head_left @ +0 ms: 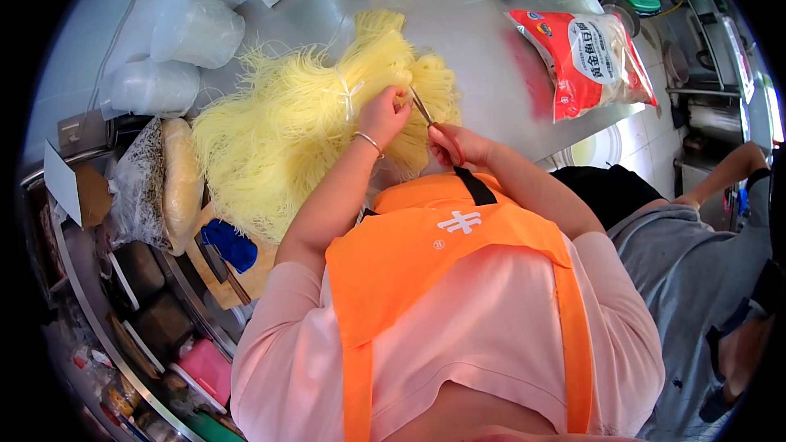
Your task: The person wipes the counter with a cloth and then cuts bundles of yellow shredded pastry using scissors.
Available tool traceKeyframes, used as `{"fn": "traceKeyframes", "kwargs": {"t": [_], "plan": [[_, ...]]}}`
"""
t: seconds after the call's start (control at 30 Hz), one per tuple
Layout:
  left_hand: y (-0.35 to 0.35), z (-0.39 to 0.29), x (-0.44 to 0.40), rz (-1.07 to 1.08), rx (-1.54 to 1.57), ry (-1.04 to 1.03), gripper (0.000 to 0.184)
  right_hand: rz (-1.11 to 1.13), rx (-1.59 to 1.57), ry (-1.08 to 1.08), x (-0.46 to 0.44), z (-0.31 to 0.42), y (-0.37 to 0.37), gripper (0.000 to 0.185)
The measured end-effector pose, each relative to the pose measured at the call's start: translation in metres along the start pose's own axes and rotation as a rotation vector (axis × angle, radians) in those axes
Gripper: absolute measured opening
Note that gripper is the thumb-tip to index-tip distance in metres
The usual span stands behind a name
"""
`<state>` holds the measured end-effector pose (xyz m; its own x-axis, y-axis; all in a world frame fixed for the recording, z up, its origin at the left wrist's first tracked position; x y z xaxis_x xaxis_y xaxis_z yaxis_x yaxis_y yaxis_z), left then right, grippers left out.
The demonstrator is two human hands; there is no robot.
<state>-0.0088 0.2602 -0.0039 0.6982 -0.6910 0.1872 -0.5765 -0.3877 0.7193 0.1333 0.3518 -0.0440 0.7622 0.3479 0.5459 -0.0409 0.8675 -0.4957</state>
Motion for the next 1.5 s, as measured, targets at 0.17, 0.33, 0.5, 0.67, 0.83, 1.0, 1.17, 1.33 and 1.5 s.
{"fn": "traceKeyframes", "kwargs": {"t": [0.17,0.33,0.5,0.67,0.83,1.0,1.17,1.33,1.5], "plan": [[0.005,0.012,0.013,0.028,0.254,-0.057,0.025,-0.112,0.371,0.020,0.005,0.003,0.003,0.051],[0.006,0.010,0.024,0.033,0.192,-0.147,0.021,-0.144,0.658,0.031,0.004,0.016,-0.002,0.052],[0.016,0.002,0.029,-0.097,0.205,-0.220,0.019,-0.139,0.596,0.040,0.005,0.016,-0.005,0.052],[0.018,-0.006,0.032,-0.209,0.072,-0.331,0.021,-0.078,0.423,-0.011,0.006,0.002,0.000,0.053],[0.020,-0.013,0.034,-0.257,0.022,-0.335,0.023,-0.082,0.347,0.002,0.011,-0.002,0.001,0.055],[0.021,-0.015,0.035,-0.254,-0.011,-0.325,0.024,-0.060,0.339,0.005,0.017,0.002,-0.003,0.055],[0.021,-0.016,0.036,-0.257,-0.018,-0.315,0.027,-0.037,0.340,-0.008,0.020,0.001,-0.003,0.055],[0.016,-0.008,0.032,-0.226,0.051,-0.297,0.029,-0.002,0.393,-0.022,0.016,-0.001,-0.002,0.056],[0.010,0.005,0.030,-0.204,0.113,-0.243,0.026,-0.060,0.370,0.013,0.003,0.005,-0.007,0.057]]}}
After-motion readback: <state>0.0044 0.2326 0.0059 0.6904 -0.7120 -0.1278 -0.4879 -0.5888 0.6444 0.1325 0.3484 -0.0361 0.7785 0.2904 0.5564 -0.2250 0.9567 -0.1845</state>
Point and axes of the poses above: each hand's wrist, its own x-axis away from the middle knuckle, its own y-axis out of the back of the hand, z = x × y, the point moved 6 cm from there along -x, towards the middle knuckle, and after that the axes turned 5 degrees about z, right-handed, at the moved point
